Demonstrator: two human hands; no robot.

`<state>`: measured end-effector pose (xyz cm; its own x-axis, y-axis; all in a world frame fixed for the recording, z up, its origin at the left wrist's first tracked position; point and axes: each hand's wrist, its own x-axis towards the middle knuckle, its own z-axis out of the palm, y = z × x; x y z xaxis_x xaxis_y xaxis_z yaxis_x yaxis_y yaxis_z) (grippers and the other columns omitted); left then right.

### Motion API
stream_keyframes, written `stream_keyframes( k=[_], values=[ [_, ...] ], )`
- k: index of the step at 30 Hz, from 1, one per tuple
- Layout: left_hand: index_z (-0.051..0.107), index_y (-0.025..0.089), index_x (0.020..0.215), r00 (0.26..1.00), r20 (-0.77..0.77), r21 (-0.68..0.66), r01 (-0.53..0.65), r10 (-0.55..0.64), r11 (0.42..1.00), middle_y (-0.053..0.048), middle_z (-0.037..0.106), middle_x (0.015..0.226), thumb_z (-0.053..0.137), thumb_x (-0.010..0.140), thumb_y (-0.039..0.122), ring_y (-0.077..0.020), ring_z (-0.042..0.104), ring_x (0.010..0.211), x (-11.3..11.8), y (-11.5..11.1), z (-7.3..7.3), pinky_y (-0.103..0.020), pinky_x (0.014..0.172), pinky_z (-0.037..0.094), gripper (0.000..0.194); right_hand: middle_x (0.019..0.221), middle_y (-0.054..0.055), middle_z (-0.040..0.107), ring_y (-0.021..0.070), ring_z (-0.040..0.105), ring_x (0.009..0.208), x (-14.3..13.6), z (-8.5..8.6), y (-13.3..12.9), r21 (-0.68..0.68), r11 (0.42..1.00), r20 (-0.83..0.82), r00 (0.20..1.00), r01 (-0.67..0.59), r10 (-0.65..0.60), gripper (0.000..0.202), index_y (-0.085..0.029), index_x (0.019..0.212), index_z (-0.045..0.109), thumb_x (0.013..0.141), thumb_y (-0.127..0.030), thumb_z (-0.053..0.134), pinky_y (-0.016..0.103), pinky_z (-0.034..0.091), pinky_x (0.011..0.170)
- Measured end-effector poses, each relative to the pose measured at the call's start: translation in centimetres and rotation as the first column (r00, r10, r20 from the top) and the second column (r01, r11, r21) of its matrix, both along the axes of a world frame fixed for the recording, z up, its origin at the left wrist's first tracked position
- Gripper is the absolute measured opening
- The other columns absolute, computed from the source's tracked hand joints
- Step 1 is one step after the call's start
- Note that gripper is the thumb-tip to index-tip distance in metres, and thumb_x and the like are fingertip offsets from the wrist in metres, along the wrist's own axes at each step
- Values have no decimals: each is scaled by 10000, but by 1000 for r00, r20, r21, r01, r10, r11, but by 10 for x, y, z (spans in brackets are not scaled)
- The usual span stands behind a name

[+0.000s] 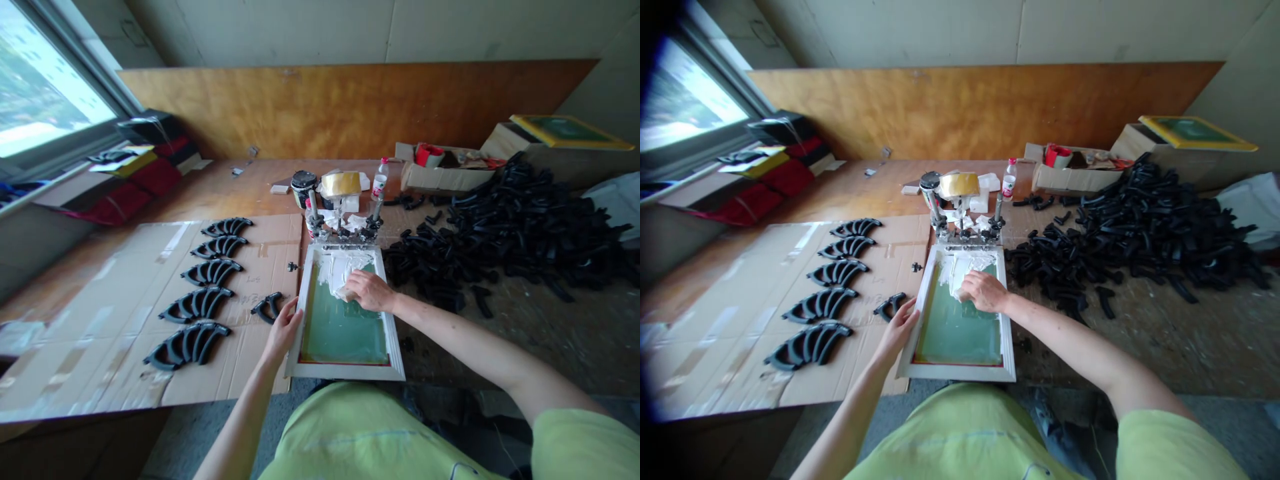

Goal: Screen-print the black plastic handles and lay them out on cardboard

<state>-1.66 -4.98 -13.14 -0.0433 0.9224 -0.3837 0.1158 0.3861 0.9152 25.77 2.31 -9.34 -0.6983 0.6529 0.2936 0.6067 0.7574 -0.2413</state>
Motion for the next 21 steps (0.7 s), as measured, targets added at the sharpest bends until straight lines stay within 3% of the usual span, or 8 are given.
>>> stream_keyframes(
  k=[6,9,12,14,15,16,18,21],
  values=[
    [485,212,1372,999,25,9,43,-44,999,-41,704,886,663,730,590,-162,623,655,-4,1,60,-229,542,456,766,1002,14,690,194,608,864,-9,40,63,-99,938,-44,940,332,-337,576,-326,1359,493,819,-263,684,279,428,746],
    [621,196,1217,999,32,71,35,-37,997,-44,697,949,598,775,618,-150,615,686,-3,12,98,-224,569,461,612,962,8,700,192,620,817,15,53,87,-121,872,-133,862,475,-489,587,-323,1397,455,843,-317,650,282,434,745],
    [649,181,1113,984,176,275,-47,-2,960,-48,685,980,604,777,588,-161,632,789,9,36,126,-241,675,494,530,906,34,705,196,625,802,58,40,85,-190,729,-296,669,658,-681,392,-228,1282,562,897,-300,536,287,444,740],
    [622,186,1121,959,284,362,-112,6,925,-49,683,959,618,780,522,-156,637,802,20,55,138,-245,686,500,478,859,58,699,207,624,791,77,17,71,-269,594,-276,530,758,-802,261,-182,1101,646,896,-240,494,294,447,727],
    [613,185,1120,949,314,367,-138,17,920,-47,682,918,612,787,499,-148,637,776,25,64,142,-237,659,497,458,846,64,695,209,624,790,80,3,62,-312,572,-228,525,758,-820,217,-174,1022,662,889,-223,497,297,448,729],
    [606,183,1118,942,333,353,-162,38,921,-42,677,865,599,798,492,-140,633,737,30,71,145,-227,624,491,445,844,67,691,207,625,797,78,-11,52,-351,589,-177,566,728,-805,180,-171,972,665,879,-217,518,298,449,740],
    [597,186,1112,926,360,332,-245,118,911,-26,659,787,560,823,525,-123,618,673,37,75,140,-205,569,472,447,904,61,684,200,621,859,64,-35,31,-379,721,-124,740,581,-661,159,-185,987,657,846,-235,602,298,449,785],
    [591,196,1120,924,344,273,-269,167,924,-28,669,802,554,819,585,-106,606,637,48,57,109,-186,535,454,493,968,54,649,205,576,967,31,-47,3,-290,850,-56,878,441,-475,185,-210,981,658,800,-225,689,322,428,863]
  ],
)
